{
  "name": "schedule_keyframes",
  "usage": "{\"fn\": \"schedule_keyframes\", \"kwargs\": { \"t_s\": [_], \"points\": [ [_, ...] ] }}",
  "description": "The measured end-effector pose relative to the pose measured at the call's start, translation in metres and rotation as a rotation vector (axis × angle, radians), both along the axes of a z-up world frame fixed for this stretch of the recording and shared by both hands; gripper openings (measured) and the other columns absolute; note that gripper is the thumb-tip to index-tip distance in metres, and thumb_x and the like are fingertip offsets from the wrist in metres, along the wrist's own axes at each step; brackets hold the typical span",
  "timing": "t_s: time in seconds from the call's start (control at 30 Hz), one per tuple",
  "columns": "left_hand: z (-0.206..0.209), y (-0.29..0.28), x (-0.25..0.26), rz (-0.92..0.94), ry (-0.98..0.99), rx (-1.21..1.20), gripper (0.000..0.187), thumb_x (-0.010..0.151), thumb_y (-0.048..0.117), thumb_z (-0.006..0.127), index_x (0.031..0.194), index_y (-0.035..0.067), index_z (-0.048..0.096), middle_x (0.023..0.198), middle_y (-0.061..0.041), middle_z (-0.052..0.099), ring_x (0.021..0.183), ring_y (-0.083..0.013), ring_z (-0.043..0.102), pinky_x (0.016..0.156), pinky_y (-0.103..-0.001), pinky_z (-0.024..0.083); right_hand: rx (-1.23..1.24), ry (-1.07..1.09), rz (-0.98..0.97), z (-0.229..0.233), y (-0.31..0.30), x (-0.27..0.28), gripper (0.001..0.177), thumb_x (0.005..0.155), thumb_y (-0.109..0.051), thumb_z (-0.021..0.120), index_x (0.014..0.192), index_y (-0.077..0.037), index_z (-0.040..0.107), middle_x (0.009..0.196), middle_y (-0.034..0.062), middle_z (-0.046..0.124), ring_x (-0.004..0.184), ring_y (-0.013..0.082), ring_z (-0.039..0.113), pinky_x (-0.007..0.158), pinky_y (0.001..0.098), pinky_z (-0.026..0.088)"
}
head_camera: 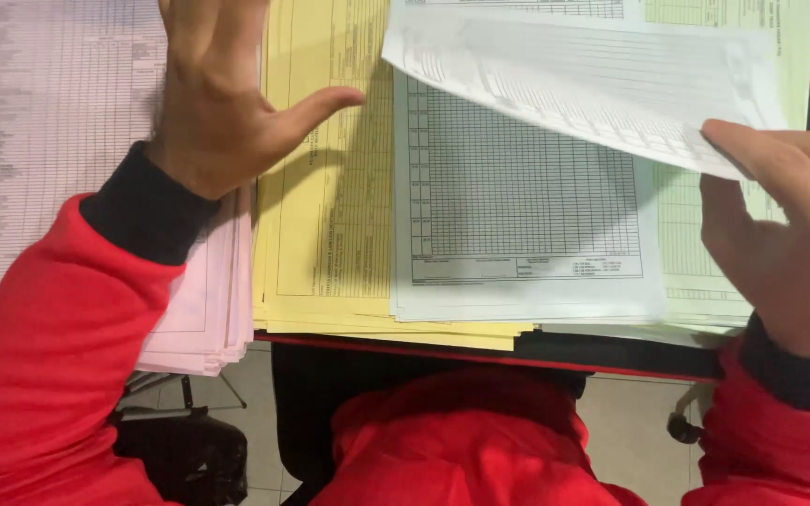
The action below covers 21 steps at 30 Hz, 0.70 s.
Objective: Sorting and organizing stacks of colored printed forms on a desk
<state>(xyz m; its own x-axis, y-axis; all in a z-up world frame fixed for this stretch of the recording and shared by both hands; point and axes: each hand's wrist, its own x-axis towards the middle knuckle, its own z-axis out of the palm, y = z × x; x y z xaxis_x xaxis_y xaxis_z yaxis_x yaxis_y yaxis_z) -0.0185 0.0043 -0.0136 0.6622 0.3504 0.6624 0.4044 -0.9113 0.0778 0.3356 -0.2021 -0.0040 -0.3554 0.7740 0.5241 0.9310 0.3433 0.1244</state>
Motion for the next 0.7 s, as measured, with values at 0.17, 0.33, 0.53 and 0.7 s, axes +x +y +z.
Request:
{"fn": "schedule_keyframes", "kwargs": {
  "t_s": [0.17,0.33,0.53,0.7],
  "points": [
    [0.006,-0.015,0.019,-0.115,0.132,0.409,0.056,0.103,0.042,0.088,0.133,0.019,0.047,0.134,-0.002,0.050,0.111,-0.0207,0.055,0.085,-0.041,0.031,0.068,-0.079,-0.103,0.011,-0.006,-0.043,0.009,0.107,-0.002,0.087,0.107,-0.001,0.079,0.094,0.0112,0.074,0.080,0.0287,0.056,0.079,0.0376,0.045],
    [0.013,-0.025,0.027,-0.250,0.147,0.457,0.018,0.096,0.009,0.080,0.089,0.024,0.072,0.089,0.016,0.070,0.089,-0.0140,0.056,0.087,-0.037,0.028,0.159,-0.254,0.038,0.027,-0.003,-0.074,0.013,0.091,-0.005,0.069,0.091,-0.016,0.076,0.082,-0.0073,0.071,0.061,0.0134,0.056,0.087,0.0377,0.034],
    [0.016,-0.018,0.017,-0.227,0.013,0.208,0.034,0.088,-0.021,0.069,0.088,0.013,0.074,0.088,0.007,0.073,0.086,-0.0240,0.060,0.088,-0.044,0.025,-0.240,-0.115,0.070,0.039,-0.018,-0.012,0.029,0.077,-0.012,0.075,0.103,-0.020,0.064,0.106,-0.0002,0.069,0.095,0.0259,0.065,0.101,0.0520,0.043],
    [0.016,-0.019,0.024,-0.198,0.024,0.238,0.018,0.097,-0.002,0.076,0.090,0.015,0.074,0.101,0.004,0.073,0.090,-0.0247,0.059,0.085,-0.042,0.027,-0.343,-0.263,0.380,0.059,-0.026,-0.006,0.064,0.062,-0.047,0.054,0.121,-0.024,0.047,0.120,-0.0047,0.055,0.098,0.0237,0.057,0.090,0.0525,0.039]
  ]
}}
